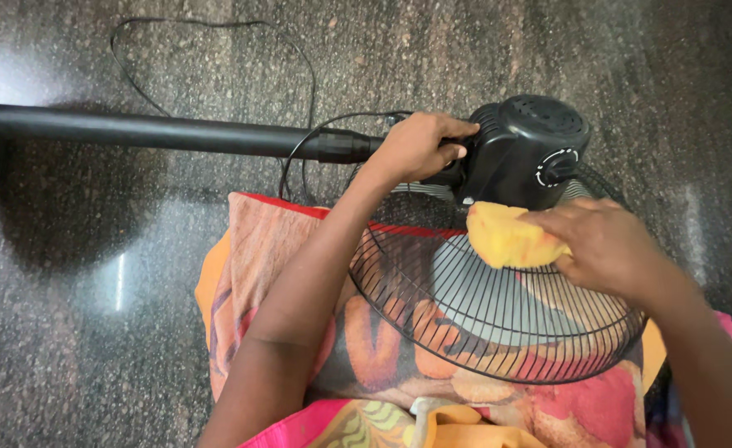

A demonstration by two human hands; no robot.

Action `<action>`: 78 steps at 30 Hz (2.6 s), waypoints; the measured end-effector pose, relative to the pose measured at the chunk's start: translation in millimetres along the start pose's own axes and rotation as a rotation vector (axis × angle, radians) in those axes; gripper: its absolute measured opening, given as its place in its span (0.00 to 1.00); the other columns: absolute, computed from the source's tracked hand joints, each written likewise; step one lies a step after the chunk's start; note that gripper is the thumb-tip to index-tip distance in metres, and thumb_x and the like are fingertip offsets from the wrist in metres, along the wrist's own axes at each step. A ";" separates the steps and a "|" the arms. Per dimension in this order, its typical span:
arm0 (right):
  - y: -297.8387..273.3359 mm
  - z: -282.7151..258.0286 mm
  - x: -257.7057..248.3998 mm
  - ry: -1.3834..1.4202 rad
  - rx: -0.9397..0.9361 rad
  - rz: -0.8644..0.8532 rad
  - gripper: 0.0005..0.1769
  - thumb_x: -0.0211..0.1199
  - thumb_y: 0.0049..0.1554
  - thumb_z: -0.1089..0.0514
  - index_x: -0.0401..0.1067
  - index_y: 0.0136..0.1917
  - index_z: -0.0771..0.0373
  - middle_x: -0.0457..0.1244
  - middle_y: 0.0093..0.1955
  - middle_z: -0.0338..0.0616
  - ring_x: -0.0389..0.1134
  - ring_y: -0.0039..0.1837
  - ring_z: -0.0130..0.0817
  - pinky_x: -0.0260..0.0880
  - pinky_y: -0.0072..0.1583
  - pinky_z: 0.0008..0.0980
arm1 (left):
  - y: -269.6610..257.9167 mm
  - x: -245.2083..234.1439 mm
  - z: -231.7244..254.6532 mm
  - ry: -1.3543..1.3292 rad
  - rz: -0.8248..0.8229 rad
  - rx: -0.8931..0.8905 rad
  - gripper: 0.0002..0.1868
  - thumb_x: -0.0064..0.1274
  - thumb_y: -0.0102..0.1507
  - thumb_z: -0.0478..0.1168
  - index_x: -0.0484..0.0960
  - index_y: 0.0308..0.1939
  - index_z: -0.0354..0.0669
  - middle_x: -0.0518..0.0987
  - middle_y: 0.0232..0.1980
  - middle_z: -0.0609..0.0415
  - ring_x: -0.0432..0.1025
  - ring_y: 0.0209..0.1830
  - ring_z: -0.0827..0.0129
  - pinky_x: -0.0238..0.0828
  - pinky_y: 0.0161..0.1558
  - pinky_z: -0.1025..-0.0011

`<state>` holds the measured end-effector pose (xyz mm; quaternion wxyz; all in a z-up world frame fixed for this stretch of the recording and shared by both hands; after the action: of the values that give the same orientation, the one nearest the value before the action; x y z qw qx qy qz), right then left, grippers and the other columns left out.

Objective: The person wipes the blades and the motor housing of a standing fan using a yellow sponge. They rotate the fan head to access different areas and continue wiping the metal cage and plastic components.

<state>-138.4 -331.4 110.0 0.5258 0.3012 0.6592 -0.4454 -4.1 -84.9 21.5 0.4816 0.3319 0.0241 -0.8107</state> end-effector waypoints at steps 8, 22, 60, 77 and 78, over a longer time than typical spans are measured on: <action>10.4 -29.4 -49.4 -0.054 0.163 0.030 0.35 0.64 0.41 0.65 0.74 0.63 0.47 0.69 0.58 0.42 0.69 0.61 0.45 0.68 0.64 0.45 | -1.4 -2.9 1.5 0.005 -0.030 -0.074 0.22 0.62 0.59 0.42 0.84 0.58 0.51 0.84 0.53 0.50 0.78 0.53 0.54 0.72 0.55 0.61; 0.7 -14.8 -27.3 0.075 0.002 0.159 0.40 0.63 0.37 0.64 0.71 0.66 0.53 0.68 0.60 0.44 0.69 0.59 0.44 0.69 0.60 0.44 | -0.5 0.0 -6.1 -0.042 -0.030 -0.052 0.18 0.58 0.63 0.45 0.85 0.57 0.50 0.84 0.54 0.51 0.78 0.54 0.54 0.73 0.56 0.62; -10.0 16.9 14.7 -0.163 0.113 -0.024 0.32 0.63 0.41 0.63 0.77 0.60 0.43 0.69 0.60 0.30 0.66 0.66 0.36 0.62 0.69 0.43 | -1.1 -3.6 -4.5 -0.103 -0.062 -0.069 0.19 0.57 0.64 0.46 0.84 0.58 0.49 0.84 0.55 0.50 0.79 0.55 0.56 0.73 0.58 0.64; -16.2 63.8 -15.4 0.188 -0.031 -0.106 0.28 0.65 0.42 0.61 0.78 0.58 0.46 0.71 0.59 0.33 0.69 0.64 0.36 0.64 0.69 0.41 | -1.0 -7.5 -2.0 -0.107 -0.071 -0.064 0.20 0.59 0.63 0.46 0.84 0.59 0.49 0.84 0.56 0.49 0.79 0.56 0.56 0.73 0.58 0.64; -19.0 75.6 -18.3 0.112 0.058 -0.077 0.31 0.64 0.43 0.62 0.78 0.60 0.45 0.70 0.61 0.33 0.69 0.64 0.37 0.65 0.68 0.40 | -1.6 -7.2 -1.6 -0.112 -0.071 -0.065 0.20 0.59 0.63 0.46 0.84 0.59 0.49 0.84 0.56 0.49 0.79 0.56 0.56 0.73 0.58 0.64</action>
<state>-117.9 -406.5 128.9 0.4616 0.3149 0.6856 -0.4667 -2.3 -78.0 23.8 0.4638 0.2692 0.0350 -0.8433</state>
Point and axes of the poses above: each hand's wrist, its own y-axis towards the middle knuckle, its own x-axis out of the palm, z = x × y, the point moved 3 cm from there along y, towards the middle knuckle
